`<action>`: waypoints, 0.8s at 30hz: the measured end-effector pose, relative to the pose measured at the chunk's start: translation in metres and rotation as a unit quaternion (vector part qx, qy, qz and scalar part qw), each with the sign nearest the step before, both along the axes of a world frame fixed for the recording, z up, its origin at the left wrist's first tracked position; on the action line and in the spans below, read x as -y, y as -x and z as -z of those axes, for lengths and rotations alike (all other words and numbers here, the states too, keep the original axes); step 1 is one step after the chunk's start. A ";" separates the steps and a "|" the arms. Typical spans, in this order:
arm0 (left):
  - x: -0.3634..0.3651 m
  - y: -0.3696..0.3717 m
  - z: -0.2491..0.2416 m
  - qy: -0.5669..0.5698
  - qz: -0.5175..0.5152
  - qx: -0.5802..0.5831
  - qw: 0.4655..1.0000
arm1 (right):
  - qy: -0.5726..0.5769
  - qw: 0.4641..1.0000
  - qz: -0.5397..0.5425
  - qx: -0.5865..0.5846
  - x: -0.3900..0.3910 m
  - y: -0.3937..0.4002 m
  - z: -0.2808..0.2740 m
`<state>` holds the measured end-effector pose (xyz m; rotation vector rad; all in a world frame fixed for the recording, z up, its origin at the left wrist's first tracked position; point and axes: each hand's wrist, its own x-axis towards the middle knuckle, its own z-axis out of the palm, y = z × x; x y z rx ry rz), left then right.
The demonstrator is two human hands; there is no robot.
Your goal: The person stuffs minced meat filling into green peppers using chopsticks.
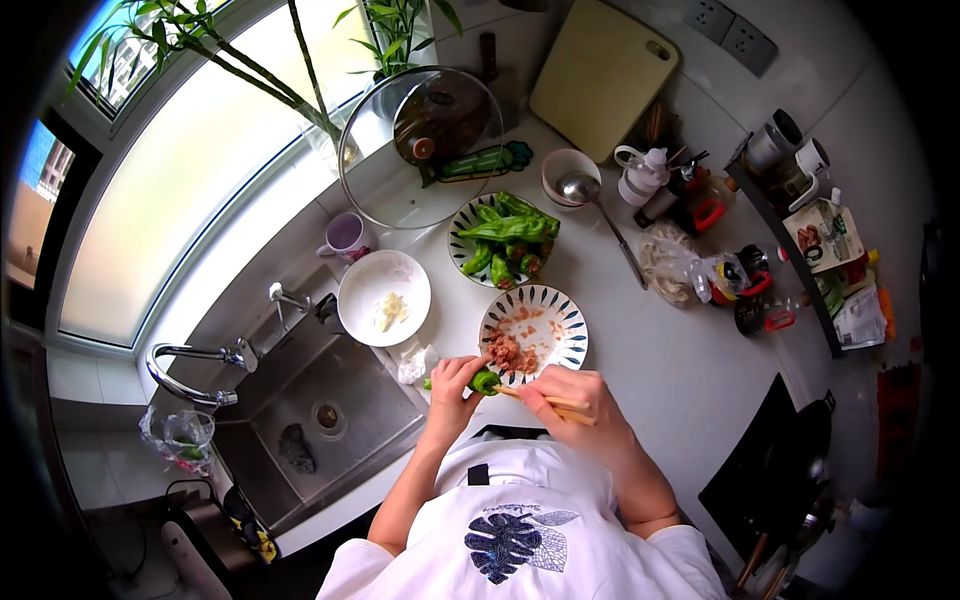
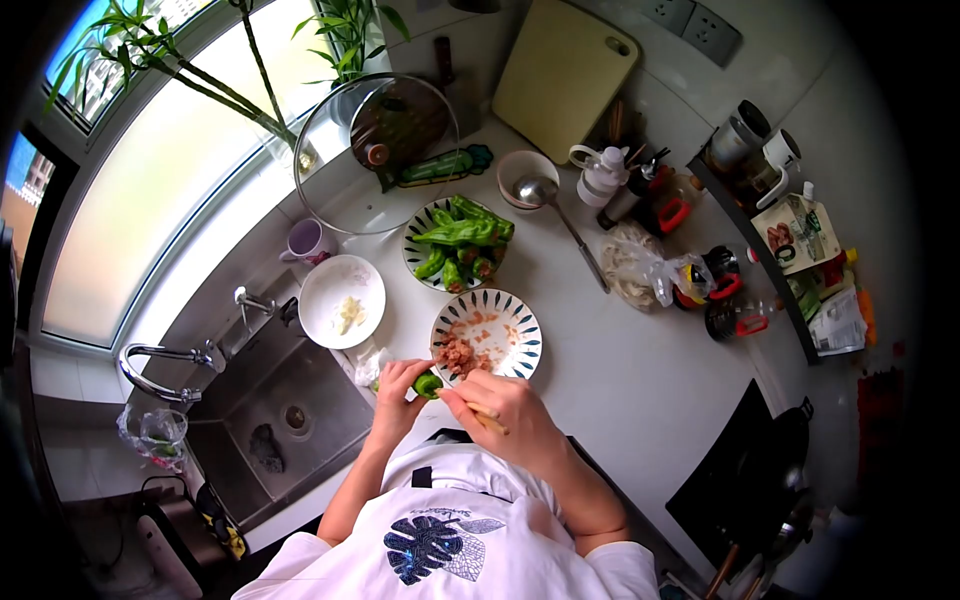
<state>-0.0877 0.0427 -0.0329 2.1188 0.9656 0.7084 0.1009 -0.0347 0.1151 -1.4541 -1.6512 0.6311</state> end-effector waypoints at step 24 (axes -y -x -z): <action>-0.012 0.146 -0.016 -0.236 -0.183 -0.397 0.868 | 0.090 0.975 -0.061 -0.192 -0.076 0.068 0.063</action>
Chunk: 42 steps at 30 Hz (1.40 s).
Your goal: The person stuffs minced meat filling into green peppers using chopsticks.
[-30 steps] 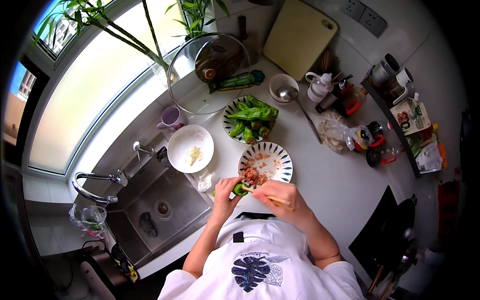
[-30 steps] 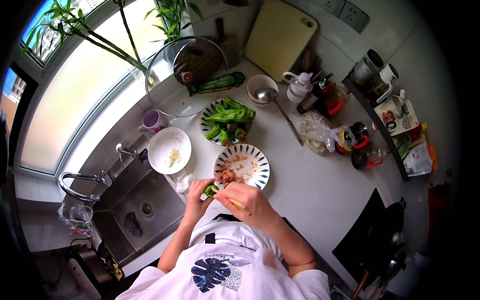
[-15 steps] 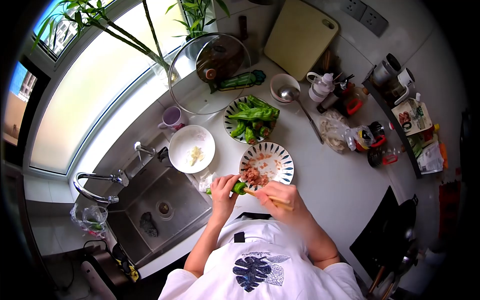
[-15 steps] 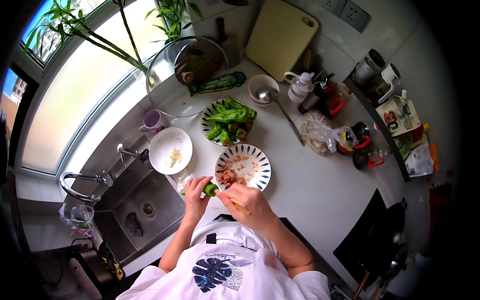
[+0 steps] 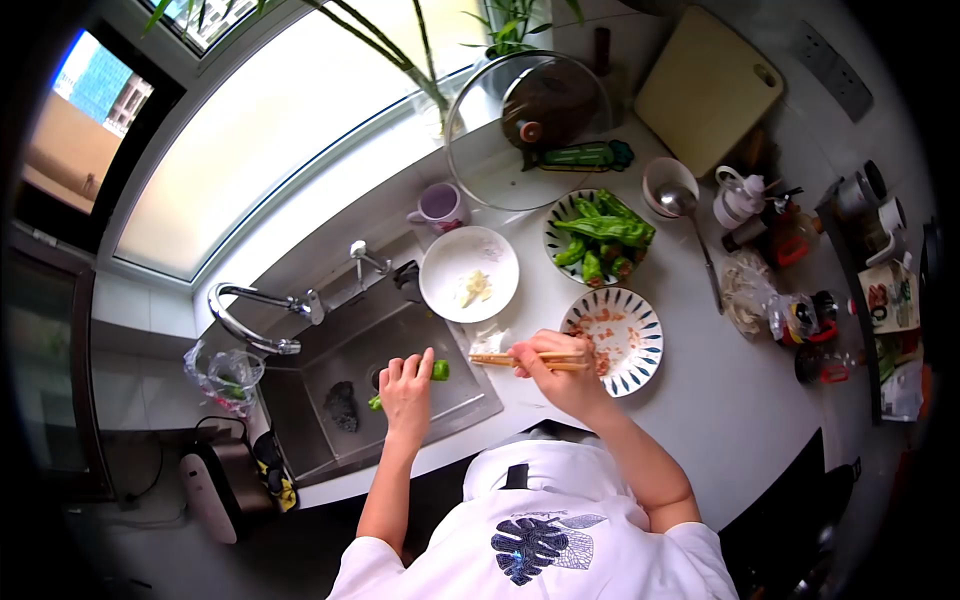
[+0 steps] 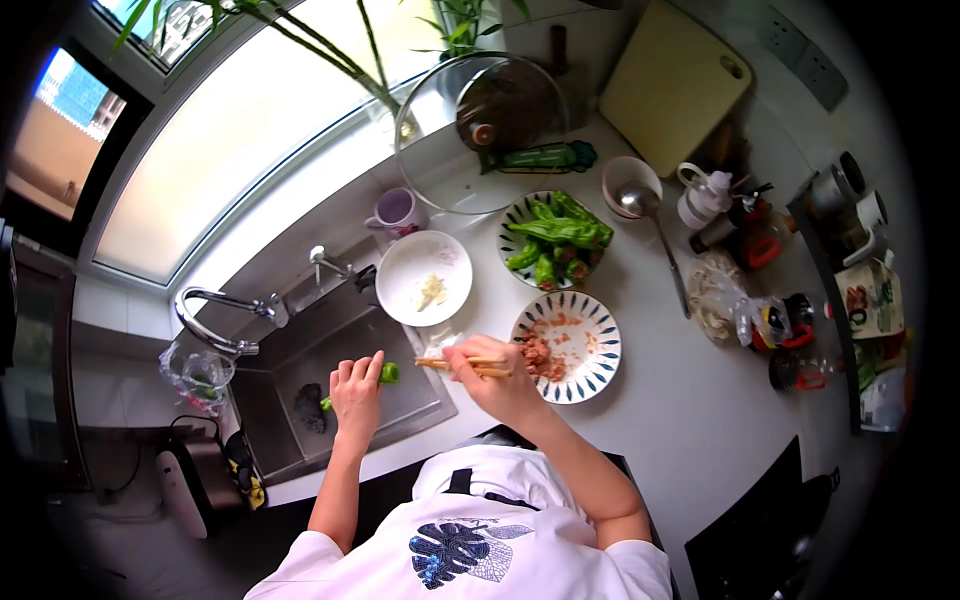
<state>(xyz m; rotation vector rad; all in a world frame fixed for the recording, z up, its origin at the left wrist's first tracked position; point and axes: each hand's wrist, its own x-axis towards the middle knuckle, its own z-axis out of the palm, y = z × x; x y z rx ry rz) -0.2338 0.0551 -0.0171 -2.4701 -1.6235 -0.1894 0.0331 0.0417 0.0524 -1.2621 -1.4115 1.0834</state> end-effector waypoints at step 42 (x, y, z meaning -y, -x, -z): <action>-0.033 0.098 0.127 0.695 -0.208 0.320 0.610 | 0.063 0.984 0.079 -0.144 0.031 -0.028 0.042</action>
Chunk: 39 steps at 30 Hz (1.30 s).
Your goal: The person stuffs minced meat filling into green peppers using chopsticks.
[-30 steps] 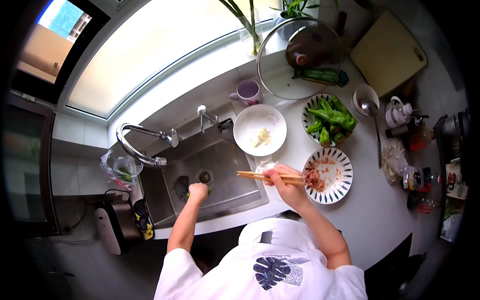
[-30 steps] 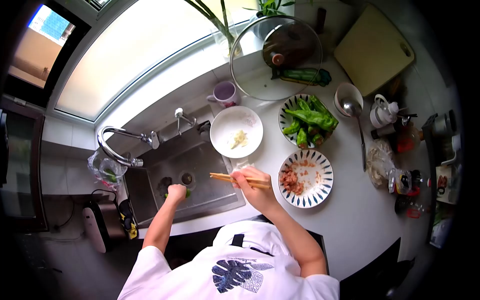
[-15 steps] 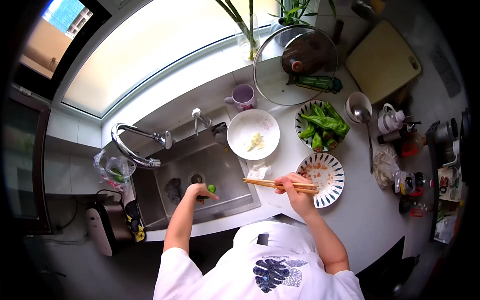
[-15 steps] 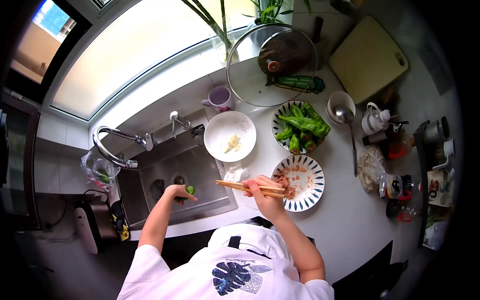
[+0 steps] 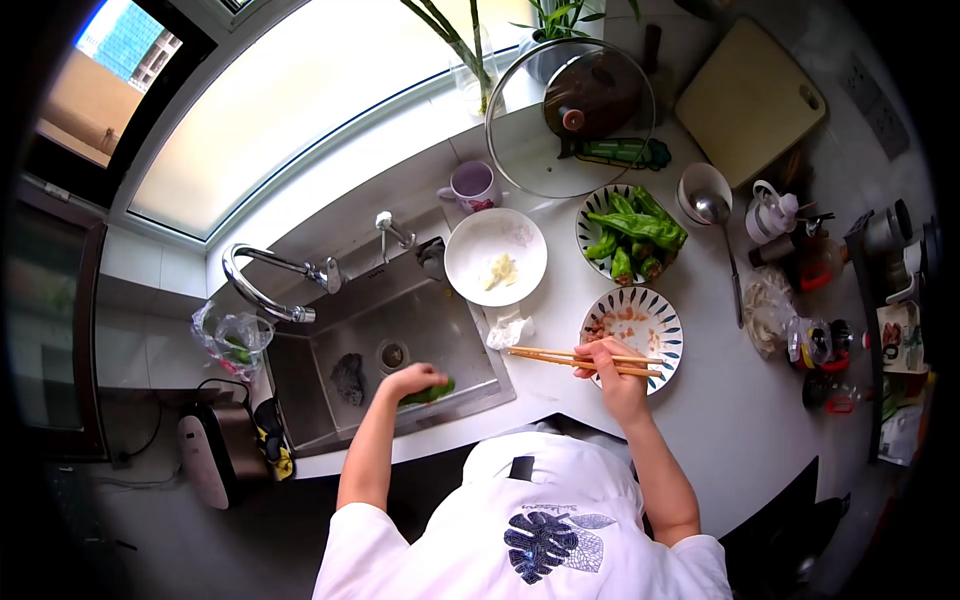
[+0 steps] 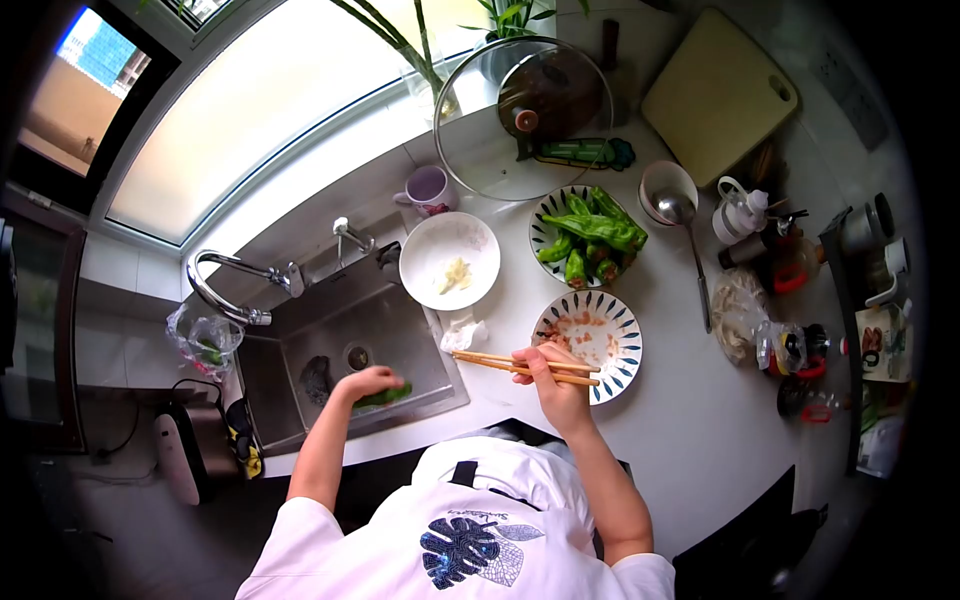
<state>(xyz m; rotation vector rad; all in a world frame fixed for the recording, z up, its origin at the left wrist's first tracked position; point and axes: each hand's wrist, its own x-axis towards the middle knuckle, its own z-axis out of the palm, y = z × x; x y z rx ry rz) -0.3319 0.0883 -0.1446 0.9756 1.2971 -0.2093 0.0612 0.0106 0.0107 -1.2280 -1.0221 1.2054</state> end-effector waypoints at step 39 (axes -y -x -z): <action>0.038 -0.209 -0.067 -0.048 -0.244 0.336 0.908 | 0.166 0.982 0.036 -0.078 0.043 -0.176 0.109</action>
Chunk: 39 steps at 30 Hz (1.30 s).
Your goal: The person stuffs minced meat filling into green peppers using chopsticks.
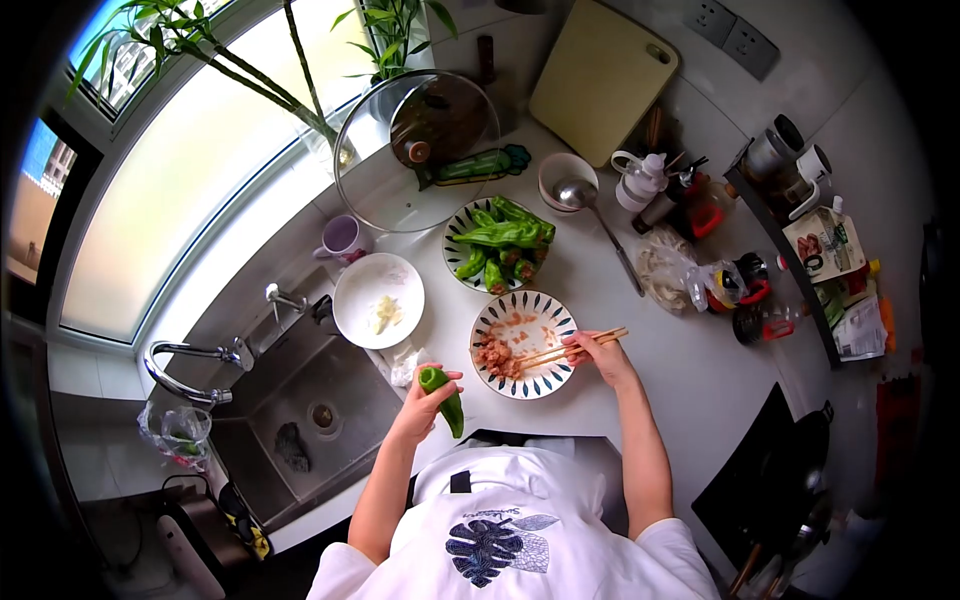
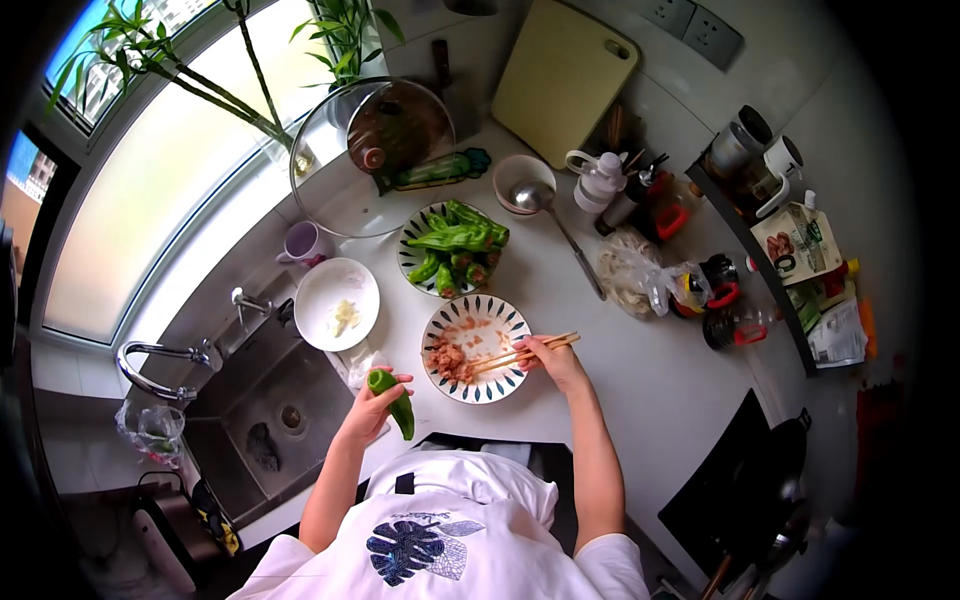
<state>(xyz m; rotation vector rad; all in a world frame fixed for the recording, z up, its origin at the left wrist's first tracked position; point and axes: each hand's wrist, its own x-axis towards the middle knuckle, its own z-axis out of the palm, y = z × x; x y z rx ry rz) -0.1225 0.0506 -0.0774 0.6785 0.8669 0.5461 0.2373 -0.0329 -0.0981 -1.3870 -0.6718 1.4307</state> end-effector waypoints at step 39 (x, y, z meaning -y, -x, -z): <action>0.005 -0.046 -0.034 -0.389 0.032 -0.238 0.890 | -0.340 0.906 0.027 0.250 0.019 0.068 -0.151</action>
